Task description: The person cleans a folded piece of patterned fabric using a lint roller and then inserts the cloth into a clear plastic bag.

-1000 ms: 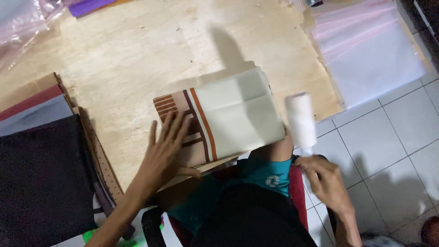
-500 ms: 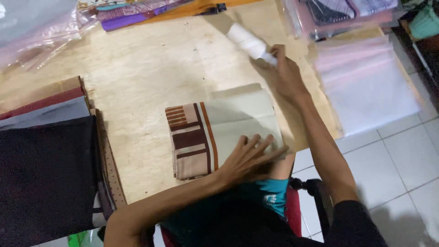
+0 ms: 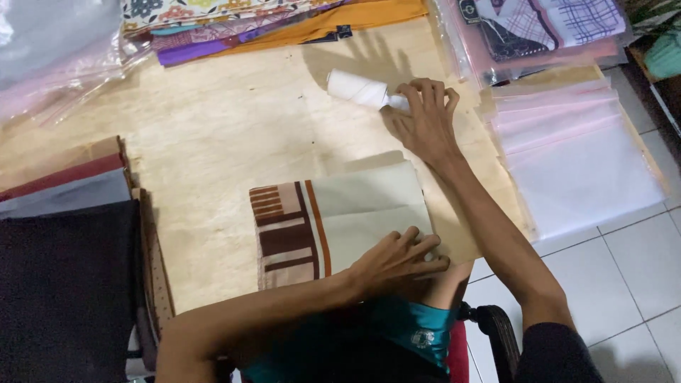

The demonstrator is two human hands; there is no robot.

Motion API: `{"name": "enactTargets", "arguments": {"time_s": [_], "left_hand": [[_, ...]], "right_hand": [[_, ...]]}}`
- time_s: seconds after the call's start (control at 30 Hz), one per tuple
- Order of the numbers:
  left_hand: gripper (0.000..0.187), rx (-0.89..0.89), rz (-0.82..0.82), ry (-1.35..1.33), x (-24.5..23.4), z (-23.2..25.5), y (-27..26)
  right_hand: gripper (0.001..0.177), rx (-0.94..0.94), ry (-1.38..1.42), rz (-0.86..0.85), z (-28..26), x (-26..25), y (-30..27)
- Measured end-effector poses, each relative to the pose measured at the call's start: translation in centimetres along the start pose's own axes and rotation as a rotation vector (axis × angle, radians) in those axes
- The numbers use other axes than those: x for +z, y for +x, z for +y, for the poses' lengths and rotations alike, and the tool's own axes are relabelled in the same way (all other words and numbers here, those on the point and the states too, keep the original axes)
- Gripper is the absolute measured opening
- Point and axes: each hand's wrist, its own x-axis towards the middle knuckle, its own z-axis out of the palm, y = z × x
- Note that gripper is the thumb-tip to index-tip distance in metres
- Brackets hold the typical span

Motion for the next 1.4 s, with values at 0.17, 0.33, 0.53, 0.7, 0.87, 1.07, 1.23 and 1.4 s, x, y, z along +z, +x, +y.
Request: {"name": "enactTargets", "arguments": {"time_s": [0.17,0.33,0.53,0.7,0.87,1.07,1.23,1.4], "left_hand": [[0.073,0.008,0.220,-0.397,-4.5,-3.5,-1.1],[0.079,-0.493,-0.144,-0.203,-9.5,-13.3,-4.5],[0.063,-0.767,-0.457,-0.354,-10.8,-19.1,-9.6],[0.028,-0.762,-0.514,-0.509,-9.4,-21.0,-10.6],[0.014,-0.712,-0.422,-0.723,-11.7,-20.4,-12.3],[0.029,-0.725,-0.212,-0.666,-23.8,-18.9,-13.6],[0.019,-0.516,0.238,-0.227,-32.5,-19.4,-15.2],[0.013,-0.536,0.400,0.394,-30.8,-20.5,-18.7]], "right_hand": [[0.041,-0.025,0.357,-0.214,-3.2,-4.1,-0.8],[0.038,0.002,0.545,-0.555,-6.1,-6.0,-0.7],[0.043,0.122,0.455,-0.809,-6.1,-7.0,-0.5],[0.041,0.024,0.512,-0.860,-4.9,-6.2,-0.4],[0.036,0.085,0.712,-0.942,-4.2,-6.5,0.2],[0.034,-0.071,0.661,-0.778,-8.5,-12.5,7.2],[0.022,-0.496,0.427,-0.267,-10.4,-13.4,14.3],[0.032,-0.661,0.268,0.064,-13.0,-9.6,14.9]]}}
